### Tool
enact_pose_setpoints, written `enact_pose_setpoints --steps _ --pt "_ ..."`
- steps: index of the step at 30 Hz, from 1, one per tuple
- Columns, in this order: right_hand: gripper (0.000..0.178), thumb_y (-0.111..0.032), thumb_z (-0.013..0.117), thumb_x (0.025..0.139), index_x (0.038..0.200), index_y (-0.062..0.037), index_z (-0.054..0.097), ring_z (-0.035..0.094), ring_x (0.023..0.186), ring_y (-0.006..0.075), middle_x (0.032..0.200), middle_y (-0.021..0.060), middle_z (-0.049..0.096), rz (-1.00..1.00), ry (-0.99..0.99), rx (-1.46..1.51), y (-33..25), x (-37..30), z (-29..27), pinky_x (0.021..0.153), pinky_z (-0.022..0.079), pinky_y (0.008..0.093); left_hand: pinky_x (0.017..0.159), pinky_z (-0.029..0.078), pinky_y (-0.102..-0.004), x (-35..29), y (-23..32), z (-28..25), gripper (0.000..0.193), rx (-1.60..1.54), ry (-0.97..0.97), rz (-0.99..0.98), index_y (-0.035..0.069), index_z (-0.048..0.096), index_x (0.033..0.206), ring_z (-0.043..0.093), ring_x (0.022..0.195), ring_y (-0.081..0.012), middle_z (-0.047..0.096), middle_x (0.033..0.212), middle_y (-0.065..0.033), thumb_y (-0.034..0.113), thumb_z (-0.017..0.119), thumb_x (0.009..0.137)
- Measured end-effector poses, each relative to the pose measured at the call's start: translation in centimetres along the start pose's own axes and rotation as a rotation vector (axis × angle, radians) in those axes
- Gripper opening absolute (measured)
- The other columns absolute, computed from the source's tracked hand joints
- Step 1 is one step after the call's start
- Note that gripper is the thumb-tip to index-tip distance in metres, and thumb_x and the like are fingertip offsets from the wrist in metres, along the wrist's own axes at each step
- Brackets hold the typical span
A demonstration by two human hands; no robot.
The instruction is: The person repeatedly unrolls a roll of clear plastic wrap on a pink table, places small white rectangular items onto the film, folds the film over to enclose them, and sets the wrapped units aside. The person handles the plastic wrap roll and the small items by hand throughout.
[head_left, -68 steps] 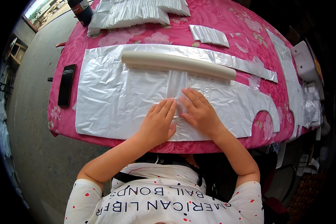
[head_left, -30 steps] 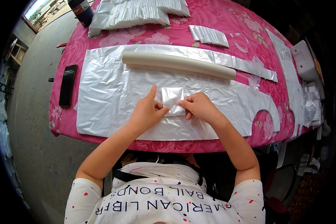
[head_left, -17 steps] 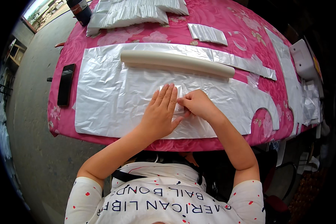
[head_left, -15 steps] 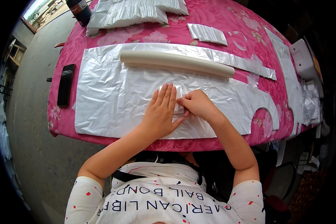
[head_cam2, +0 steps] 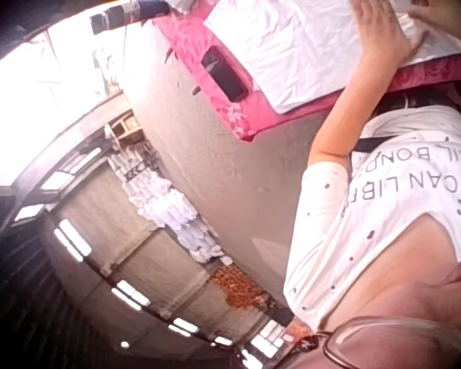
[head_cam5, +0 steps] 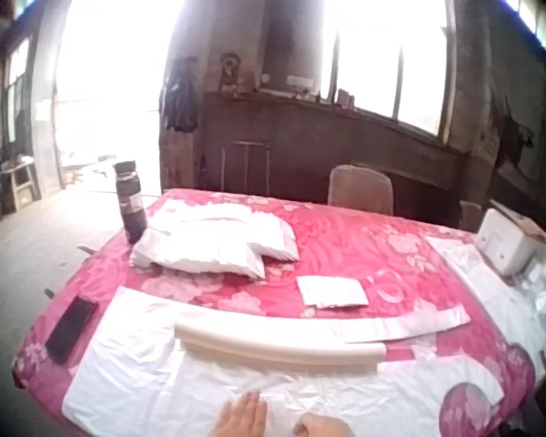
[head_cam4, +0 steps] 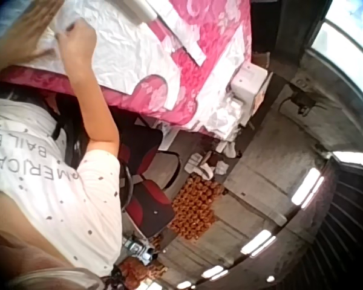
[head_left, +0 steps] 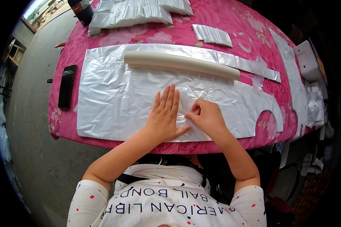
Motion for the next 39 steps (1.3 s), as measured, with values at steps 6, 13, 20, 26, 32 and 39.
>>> enact_pose_setpoints --steps 6,13,20,26,32,39 --pt "0.024 -0.010 0.069 0.068 0.089 -0.0018 0.059 0.059 0.074 0.0257 0.081 0.0108 0.060 -0.431 0.163 -0.294 -2.8 -1.3 -0.2 0.065 0.046 0.0349 0.107 0.014 -0.0463 -2.0 -1.1 -2.9 0.086 -0.292 0.344 0.011 -0.002 0.017 0.139 0.015 0.135 -0.0363 0.018 0.143 -0.0260 0.040 0.060 0.078" --pt "0.055 -0.028 0.065 0.076 0.120 0.0010 0.048 0.037 0.120 0.0354 0.129 0.0203 0.042 -0.676 0.153 -0.275 -4.6 3.1 3.6 0.102 0.027 0.0460 0.075 0.050 -0.0245 -10.2 -2.8 -3.1 0.025 -1.360 -0.348 -0.523 -0.004 0.055 0.112 0.062 0.087 -0.0140 0.065 0.090 -0.0105 0.005 0.046 0.091" --pt "0.088 -0.059 0.040 0.085 0.141 0.0010 0.008 0.006 0.137 0.0342 0.146 0.0220 0.010 -0.659 -0.131 -0.101 -7.3 -2.6 12.2 0.109 0.005 0.0454 0.073 0.048 -0.0233 -18.5 -3.1 -1.7 0.029 -1.383 -0.265 -1.036 -0.002 0.056 0.112 0.058 0.091 -0.0107 0.063 0.103 -0.0085 0.012 0.056 0.087" --pt "0.082 -0.054 0.045 0.085 0.140 -0.0006 0.018 0.004 0.137 0.0339 0.147 0.0210 0.010 -0.749 -0.482 -0.088 -9.7 -6.9 15.3 0.107 0.004 0.0528 0.056 0.045 -0.0223 -19.5 -3.9 -0.4 0.017 -1.438 -0.162 -1.141 -0.004 0.062 0.091 0.058 0.067 -0.0102 0.064 0.083 -0.0043 0.012 0.059 0.085" --pt "0.027 -0.016 0.060 0.078 0.103 -0.0053 0.056 0.027 0.131 0.0283 0.126 0.0135 0.045 -1.013 -0.365 -0.318 -9.7 -5.2 9.5 0.107 0.012 0.0542 0.044 0.040 -0.0311 -13.7 -2.6 -5.1 0.012 -0.661 -0.413 -0.538 0.004 0.065 0.082 0.053 0.046 -0.0186 0.058 0.056 -0.0100 0.015 0.066 0.078" --pt "0.014 -0.006 0.064 0.074 0.086 -0.0089 0.059 0.057 0.087 0.0216 0.083 0.0048 0.060 -0.837 -0.383 -0.066 -9.0 -1.2 2.8 0.104 0.025 0.0485 0.064 0.051 -0.0247 -10.1 -1.3 -7.1 0.030 -0.754 -0.236 -0.475 0.002 0.060 0.104 0.063 0.072 -0.0141 0.065 0.092 -0.0117 0.005 0.068 0.075"
Point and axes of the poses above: each hand's wrist, its own x-axis towards the middle knuckle, its own z-axis out of the palm, y = z × x, the point moved 5 cm from there along x, towards the middle knuckle
